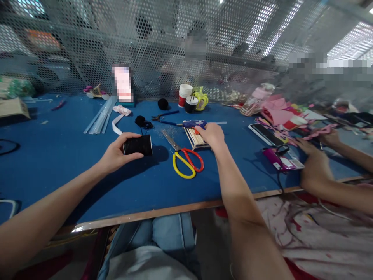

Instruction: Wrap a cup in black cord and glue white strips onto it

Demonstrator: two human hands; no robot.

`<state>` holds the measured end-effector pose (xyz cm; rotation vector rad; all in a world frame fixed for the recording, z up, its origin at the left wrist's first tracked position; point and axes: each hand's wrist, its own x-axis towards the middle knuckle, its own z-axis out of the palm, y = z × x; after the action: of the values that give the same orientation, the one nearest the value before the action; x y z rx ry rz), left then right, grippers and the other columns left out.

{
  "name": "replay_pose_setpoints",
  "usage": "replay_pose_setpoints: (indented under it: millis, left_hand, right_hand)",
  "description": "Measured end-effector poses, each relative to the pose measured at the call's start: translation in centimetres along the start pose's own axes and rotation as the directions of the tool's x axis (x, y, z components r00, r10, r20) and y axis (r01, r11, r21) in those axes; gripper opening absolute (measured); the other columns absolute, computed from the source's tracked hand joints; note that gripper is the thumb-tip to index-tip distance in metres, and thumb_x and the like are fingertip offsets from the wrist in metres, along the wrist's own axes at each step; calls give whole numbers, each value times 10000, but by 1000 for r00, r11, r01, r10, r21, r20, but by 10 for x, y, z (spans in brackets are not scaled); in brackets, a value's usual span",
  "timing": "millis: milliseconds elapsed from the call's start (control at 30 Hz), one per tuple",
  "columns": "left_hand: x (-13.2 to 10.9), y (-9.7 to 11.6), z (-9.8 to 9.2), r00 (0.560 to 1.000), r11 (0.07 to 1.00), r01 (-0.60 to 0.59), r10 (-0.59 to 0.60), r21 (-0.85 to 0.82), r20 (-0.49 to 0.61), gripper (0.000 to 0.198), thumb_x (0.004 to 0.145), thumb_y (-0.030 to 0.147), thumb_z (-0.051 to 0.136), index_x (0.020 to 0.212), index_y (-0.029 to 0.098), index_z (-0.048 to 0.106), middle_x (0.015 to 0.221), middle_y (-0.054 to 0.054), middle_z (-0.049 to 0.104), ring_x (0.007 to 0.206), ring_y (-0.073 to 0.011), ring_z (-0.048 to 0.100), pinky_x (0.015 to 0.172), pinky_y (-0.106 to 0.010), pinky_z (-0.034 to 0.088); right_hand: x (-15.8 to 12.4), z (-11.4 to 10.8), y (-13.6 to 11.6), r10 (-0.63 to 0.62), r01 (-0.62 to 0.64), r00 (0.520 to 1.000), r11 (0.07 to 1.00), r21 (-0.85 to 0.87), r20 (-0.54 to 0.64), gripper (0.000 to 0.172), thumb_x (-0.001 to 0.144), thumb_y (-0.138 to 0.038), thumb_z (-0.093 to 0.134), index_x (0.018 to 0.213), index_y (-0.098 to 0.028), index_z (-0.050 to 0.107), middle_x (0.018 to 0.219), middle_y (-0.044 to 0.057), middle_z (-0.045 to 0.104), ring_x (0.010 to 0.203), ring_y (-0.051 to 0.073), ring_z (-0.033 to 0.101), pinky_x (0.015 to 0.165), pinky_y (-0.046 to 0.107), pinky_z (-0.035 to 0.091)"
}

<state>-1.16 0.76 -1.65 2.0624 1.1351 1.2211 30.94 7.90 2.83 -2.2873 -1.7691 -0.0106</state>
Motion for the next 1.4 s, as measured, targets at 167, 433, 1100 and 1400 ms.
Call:
replay_pose_setpoints:
  millis: [167,433,1100,1400]
  left_hand:
    - [-1,0,0,1000,999,19,-19,-41,6,522,679,380,724,1132,201,535,1100,-70,575,1006,-221,569,880,-368,456]
    - [-4,6,5,991,993,-111,114,-40,74,674,670,340,741,1253,221,424,1179,-103,531,1109,-245,529,950,-411,426]
    - [-3,6,4,994,995,-64,71,-74,86,661,655,383,750,1212,187,453,1145,-104,563,1054,-230,559,891,-366,458]
    - [-3,12,2,982,975,100,-65,-199,175,569,641,400,750,1115,178,527,983,-59,610,805,-169,583,684,-286,483]
  right_hand:
    - [-27,-12,-20,-81,100,962,993,61,-262,294,804,-377,553,905,-127,669,944,153,672,916,286,603,736,368,440]
    - [-79,-17,-83,-704,581,707,525,621,-66,328,869,-455,478,891,-173,645,964,79,650,910,185,591,787,310,440]
    - [-91,-5,-100,-615,499,772,429,753,-161,128,843,-296,539,768,-194,517,834,32,618,797,146,570,756,306,441]
    - [-84,-3,-94,-532,347,835,316,883,-137,146,785,-320,620,869,-202,641,783,7,677,711,130,638,690,272,490]
